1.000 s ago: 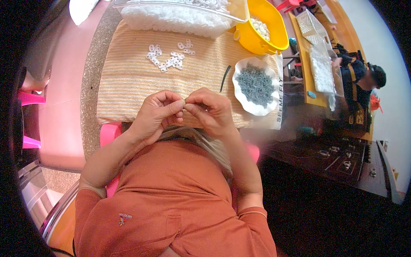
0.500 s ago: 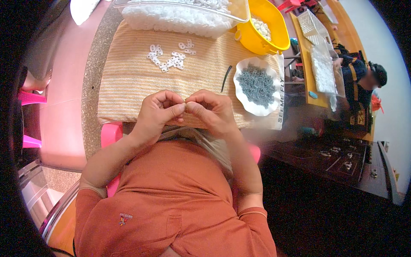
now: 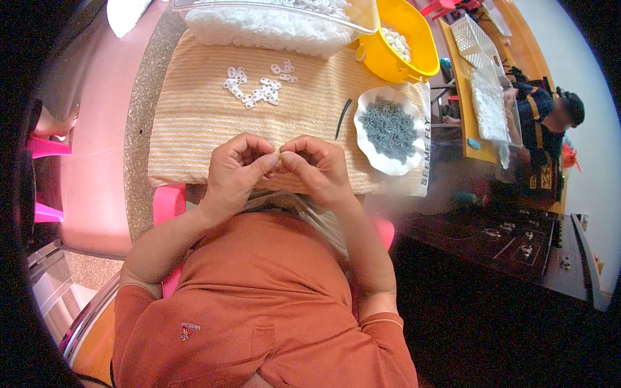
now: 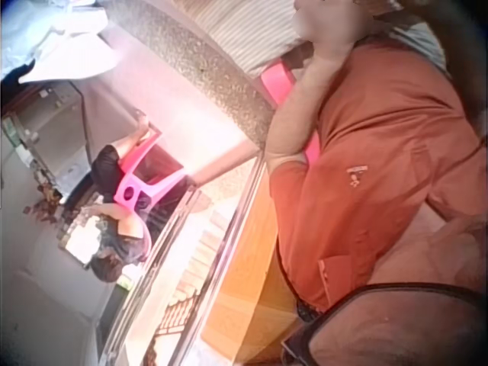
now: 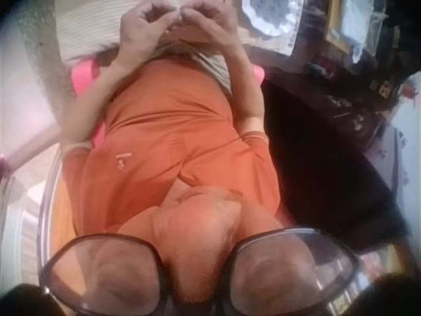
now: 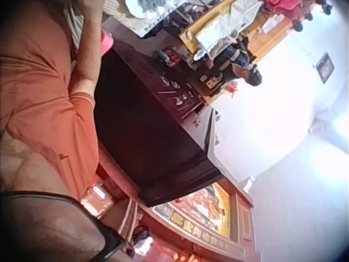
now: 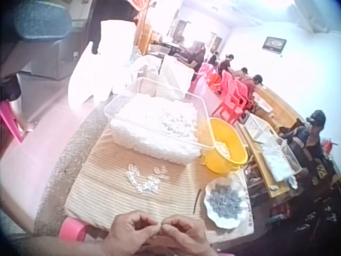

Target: Assembling small white plastic components by hand and using a thin tool at a workbench.

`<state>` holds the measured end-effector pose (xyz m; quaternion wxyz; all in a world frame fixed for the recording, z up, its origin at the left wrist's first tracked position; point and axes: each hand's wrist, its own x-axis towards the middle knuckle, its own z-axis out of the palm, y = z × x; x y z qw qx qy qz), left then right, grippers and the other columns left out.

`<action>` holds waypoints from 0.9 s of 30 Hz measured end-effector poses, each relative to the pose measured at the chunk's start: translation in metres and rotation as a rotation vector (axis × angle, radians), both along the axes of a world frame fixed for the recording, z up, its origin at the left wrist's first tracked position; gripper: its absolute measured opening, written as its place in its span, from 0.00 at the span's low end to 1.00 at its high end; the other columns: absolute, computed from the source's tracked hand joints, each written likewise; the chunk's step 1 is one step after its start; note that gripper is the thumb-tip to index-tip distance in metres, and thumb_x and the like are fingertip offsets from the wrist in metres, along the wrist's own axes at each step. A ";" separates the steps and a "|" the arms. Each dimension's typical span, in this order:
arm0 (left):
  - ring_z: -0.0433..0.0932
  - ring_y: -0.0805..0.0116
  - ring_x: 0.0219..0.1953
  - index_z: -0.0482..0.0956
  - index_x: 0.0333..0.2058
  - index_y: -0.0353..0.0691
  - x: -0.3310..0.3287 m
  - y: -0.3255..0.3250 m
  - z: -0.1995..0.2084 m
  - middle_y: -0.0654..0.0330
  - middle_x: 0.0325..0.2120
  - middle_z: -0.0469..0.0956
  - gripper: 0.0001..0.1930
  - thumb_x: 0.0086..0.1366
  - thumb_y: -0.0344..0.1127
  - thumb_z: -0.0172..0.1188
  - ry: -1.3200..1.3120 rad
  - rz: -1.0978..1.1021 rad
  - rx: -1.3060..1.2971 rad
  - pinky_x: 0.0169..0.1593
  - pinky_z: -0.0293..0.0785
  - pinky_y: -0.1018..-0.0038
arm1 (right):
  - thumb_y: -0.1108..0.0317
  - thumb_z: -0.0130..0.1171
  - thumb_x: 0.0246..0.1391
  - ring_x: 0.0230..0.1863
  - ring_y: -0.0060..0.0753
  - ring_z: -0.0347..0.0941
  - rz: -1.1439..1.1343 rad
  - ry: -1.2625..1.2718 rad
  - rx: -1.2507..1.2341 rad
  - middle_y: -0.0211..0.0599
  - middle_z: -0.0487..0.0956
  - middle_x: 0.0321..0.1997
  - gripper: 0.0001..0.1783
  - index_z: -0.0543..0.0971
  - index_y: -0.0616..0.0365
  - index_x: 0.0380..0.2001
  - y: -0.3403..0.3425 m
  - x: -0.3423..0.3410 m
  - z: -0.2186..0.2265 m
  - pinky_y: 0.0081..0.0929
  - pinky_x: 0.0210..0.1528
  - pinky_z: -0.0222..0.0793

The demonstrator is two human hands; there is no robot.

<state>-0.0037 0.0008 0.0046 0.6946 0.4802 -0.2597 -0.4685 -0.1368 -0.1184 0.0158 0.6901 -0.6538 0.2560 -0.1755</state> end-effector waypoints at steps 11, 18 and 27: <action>0.74 0.83 0.31 0.74 0.34 0.35 0.000 -0.001 -0.003 0.67 0.27 0.76 0.03 0.62 0.25 0.59 0.031 -0.015 -0.034 0.35 0.71 0.84 | 0.75 0.59 0.56 0.32 0.15 0.73 -0.083 -0.071 0.029 0.28 0.79 0.30 0.04 0.78 0.65 0.34 0.005 0.004 0.000 0.15 0.36 0.72; 0.73 0.83 0.31 0.75 0.34 0.35 -0.001 0.000 -0.002 0.67 0.28 0.76 0.02 0.63 0.25 0.58 0.020 -0.033 -0.024 0.35 0.72 0.84 | 0.71 0.59 0.57 0.32 0.16 0.73 -0.032 -0.051 0.000 0.28 0.78 0.31 0.06 0.76 0.64 0.34 0.004 0.001 -0.001 0.14 0.36 0.70; 0.74 0.82 0.31 0.75 0.34 0.34 -0.001 0.000 0.000 0.66 0.28 0.77 0.03 0.63 0.25 0.59 0.043 -0.051 -0.058 0.36 0.73 0.83 | 0.70 0.59 0.58 0.32 0.17 0.74 0.030 -0.041 0.124 0.30 0.79 0.30 0.07 0.76 0.64 0.34 -0.001 -0.002 -0.003 0.16 0.36 0.72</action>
